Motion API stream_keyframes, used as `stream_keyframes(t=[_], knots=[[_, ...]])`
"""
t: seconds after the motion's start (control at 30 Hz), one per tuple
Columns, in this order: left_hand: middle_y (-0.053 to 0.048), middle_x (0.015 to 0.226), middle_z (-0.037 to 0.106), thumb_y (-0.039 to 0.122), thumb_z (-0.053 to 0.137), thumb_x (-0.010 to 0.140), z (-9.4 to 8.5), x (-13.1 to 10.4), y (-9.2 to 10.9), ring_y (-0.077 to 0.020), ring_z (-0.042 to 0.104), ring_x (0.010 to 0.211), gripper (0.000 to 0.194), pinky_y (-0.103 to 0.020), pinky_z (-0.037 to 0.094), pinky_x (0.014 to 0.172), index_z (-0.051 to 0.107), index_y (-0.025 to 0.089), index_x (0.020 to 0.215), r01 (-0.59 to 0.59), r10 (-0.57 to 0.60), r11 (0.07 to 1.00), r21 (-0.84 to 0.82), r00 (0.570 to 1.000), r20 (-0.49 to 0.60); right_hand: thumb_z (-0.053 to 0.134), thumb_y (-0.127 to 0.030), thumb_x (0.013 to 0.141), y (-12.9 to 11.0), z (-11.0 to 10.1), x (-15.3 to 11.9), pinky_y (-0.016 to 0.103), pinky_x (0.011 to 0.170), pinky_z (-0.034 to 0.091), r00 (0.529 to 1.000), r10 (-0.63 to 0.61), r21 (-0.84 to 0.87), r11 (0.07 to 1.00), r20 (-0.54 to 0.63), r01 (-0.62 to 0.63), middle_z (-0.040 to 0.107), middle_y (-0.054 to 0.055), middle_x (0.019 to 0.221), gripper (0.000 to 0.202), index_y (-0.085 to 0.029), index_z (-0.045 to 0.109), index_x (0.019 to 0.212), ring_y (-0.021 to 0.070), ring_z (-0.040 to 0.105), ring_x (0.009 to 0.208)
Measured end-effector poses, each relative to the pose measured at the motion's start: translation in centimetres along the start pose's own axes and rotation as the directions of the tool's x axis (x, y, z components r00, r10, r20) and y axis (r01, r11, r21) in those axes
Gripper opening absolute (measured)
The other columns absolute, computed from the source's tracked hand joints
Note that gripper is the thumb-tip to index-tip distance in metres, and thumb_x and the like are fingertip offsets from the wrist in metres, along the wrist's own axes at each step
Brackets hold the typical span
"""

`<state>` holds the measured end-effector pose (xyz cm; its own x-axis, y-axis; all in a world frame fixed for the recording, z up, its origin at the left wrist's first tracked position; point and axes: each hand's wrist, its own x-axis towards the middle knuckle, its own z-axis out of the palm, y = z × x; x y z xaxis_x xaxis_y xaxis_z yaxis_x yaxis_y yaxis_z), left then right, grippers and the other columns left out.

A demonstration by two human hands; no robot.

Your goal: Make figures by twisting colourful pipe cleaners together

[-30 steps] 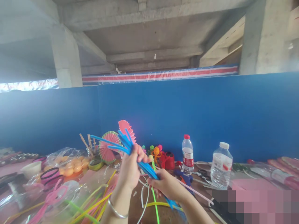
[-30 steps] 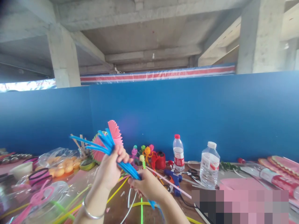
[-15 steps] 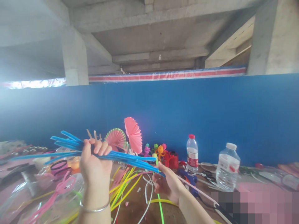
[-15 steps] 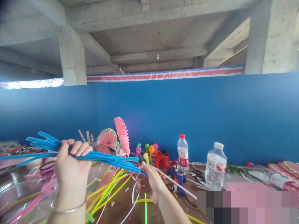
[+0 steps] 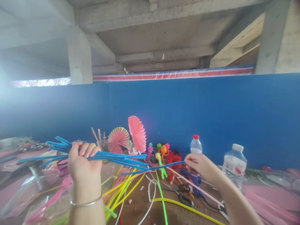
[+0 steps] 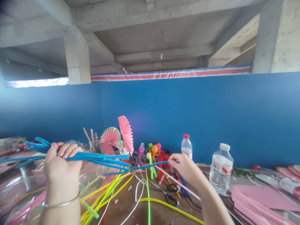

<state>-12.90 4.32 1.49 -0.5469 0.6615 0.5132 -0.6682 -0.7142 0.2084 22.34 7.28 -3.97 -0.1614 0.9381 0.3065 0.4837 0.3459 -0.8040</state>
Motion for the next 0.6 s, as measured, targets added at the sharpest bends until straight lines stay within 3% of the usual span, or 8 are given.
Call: stream_keyframes(t=[0.1, 0.2, 0.3, 0.37, 0.43, 0.47, 0.57, 0.6], knots=[[0.01, 0.04, 0.029, 0.015, 0.046, 0.079, 0.1, 0.2, 0.1, -0.0029, 0.028, 0.032, 0.014, -0.014, 0.024, 0.032, 0.045, 0.016, 0.065, 0.054, -0.055, 0.998, 0.043, 0.998, 0.025, 0.051, -0.033, 0.07, 1.3, -5.1, -1.5, 0.023, 0.038, 0.031, 0.966, 0.145, -0.059, 0.985, -0.214, -0.161, 0.061, 0.002, 0.05, 0.019, -0.018, 0.059, 0.061, 0.0108, 0.046, 0.035], [0.01, 0.04, 0.026, 0.015, 0.049, 0.078, 1.5, -0.6, -1.4, -0.002, 0.026, 0.031, 0.014, -0.013, 0.021, 0.03, 0.046, 0.014, 0.065, 0.232, -0.24, 0.969, 0.085, 0.966, 0.092, 0.056, -0.036, 0.068, 0.3, -7.5, -3.3, 0.026, 0.038, 0.033, 0.825, 0.142, 0.135, 0.988, -0.547, -0.081, 0.061, 0.006, 0.054, 0.018, -0.018, 0.06, 0.072, 0.0112, 0.046, 0.037], [0.01, 0.043, 0.024, 0.021, 0.055, 0.077, 3.7, -2.5, -4.3, -0.0008, 0.023, 0.032, 0.018, -0.011, 0.019, 0.03, 0.045, 0.014, 0.063, 0.405, -0.421, 0.905, 0.13, 0.897, 0.133, 0.058, -0.037, 0.07, -3.1, -5.9, -4.8, 0.027, 0.042, 0.039, 0.57, 0.109, 0.242, 0.957, -0.815, 0.162, 0.06, 0.008, 0.061, 0.023, -0.019, 0.059, 0.084, 0.0132, 0.051, 0.044], [0.011, 0.045, 0.022, 0.031, 0.06, 0.074, 5.0, -4.4, -6.6, -0.0006, 0.021, 0.032, 0.023, -0.011, 0.019, 0.031, 0.047, 0.015, 0.065, 0.515, -0.541, 0.84, 0.172, 0.822, 0.176, 0.055, -0.04, 0.073, -5.4, -3.2, -5.2, 0.025, 0.041, 0.039, 0.521, 0.032, 0.15, 0.971, -0.853, 0.186, 0.06, 0.006, 0.062, 0.028, -0.018, 0.058, 0.089, 0.0138, 0.052, 0.046], [0.01, 0.049, 0.027, 0.043, 0.063, 0.068, 5.9, -6.2, -8.6, -0.0001, 0.02, 0.034, 0.032, -0.012, 0.019, 0.031, 0.05, 0.015, 0.072, 0.546, -0.577, 0.815, 0.196, 0.796, 0.183, 0.05, -0.041, 0.077, -7.0, 0.2, -5.0, 0.023, 0.039, 0.039, 0.59, -0.049, 0.062, 0.984, -0.806, 0.166, 0.061, 0.004, 0.059, 0.028, -0.018, 0.055, 0.091, 0.0138, 0.053, 0.044], [0.009, 0.053, 0.033, 0.047, 0.065, 0.064, 6.2, -7.0, -9.5, 0.0004, 0.022, 0.035, 0.037, -0.012, 0.021, 0.032, 0.051, 0.015, 0.076, 0.536, -0.569, 0.82, 0.203, 0.801, 0.187, 0.047, -0.04, 0.079, -7.4, 1.8, -4.8, 0.023, 0.038, 0.037, 0.67, -0.098, 0.004, 0.989, -0.736, 0.15, 0.06, 0.003, 0.056, 0.026, -0.018, 0.054, 0.092, 0.0133, 0.051, 0.041], [0.007, 0.059, 0.04, 0.048, 0.069, 0.058, 6.6, -8.4, -10.9, 0.0003, 0.025, 0.038, 0.043, -0.013, 0.022, 0.033, 0.05, 0.017, 0.079, 0.474, -0.504, 0.855, 0.21, 0.854, 0.126, 0.043, -0.035, 0.082, -7.3, 6.1, -4.1, 0.023, 0.041, 0.036, 0.838, -0.253, -0.222, 0.962, -0.484, 0.162, 0.061, 0.001, 0.054, 0.02, -0.021, 0.055, 0.09, 0.0137, 0.052, 0.039], [0.008, 0.057, 0.038, 0.045, 0.07, 0.058, 6.6, -8.5, -11.0, 0.0, 0.026, 0.037, 0.04, -0.013, 0.022, 0.034, 0.049, 0.017, 0.077, 0.458, -0.487, 0.858, 0.23, 0.869, 0.087, 0.042, -0.033, 0.083, -7.1, 7.2, -3.9, 0.024, 0.044, 0.036, 0.858, -0.313, -0.297, 0.934, -0.407, 0.2, 0.062, 0.002, 0.056, 0.019, -0.021, 0.055, 0.091, 0.0154, 0.055, 0.043]])
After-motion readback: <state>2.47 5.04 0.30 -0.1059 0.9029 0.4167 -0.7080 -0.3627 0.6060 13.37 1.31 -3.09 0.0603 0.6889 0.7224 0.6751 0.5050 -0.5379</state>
